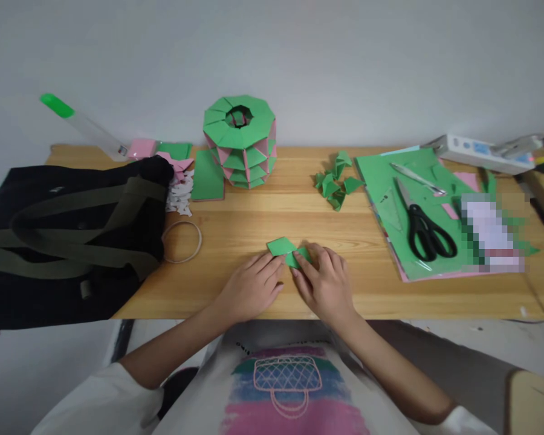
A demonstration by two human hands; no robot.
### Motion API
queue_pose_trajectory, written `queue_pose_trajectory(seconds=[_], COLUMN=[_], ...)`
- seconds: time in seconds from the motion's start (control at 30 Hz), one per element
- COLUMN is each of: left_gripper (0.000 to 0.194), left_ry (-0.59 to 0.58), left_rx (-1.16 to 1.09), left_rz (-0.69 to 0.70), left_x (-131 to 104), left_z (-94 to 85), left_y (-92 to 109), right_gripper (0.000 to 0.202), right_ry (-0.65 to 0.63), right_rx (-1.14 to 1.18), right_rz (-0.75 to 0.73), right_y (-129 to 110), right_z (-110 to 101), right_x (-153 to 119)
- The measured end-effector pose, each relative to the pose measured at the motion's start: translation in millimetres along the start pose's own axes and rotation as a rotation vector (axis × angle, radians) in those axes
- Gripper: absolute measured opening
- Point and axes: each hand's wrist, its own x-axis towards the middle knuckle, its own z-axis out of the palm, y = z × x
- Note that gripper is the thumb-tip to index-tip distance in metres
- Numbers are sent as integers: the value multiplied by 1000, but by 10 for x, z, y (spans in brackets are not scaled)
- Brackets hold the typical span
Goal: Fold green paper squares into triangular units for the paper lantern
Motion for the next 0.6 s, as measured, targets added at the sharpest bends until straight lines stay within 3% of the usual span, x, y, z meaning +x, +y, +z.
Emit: queue_pose_trajectory(seconds=[0.33,0.6], left_gripper=[40,45], left_ry=[-91,-189], left_rx=[-198,-213], left_rz=[-85,-97], left_x=[-25,-29], left_z=[-65,-103], left_y=[-20,-33], right_gripper=[27,22], right_ry=[47,82], right_rx=[-20,172], right_rz=[-37,129], right_y=[21,40], right_z=[24,55], right_x=[12,-41])
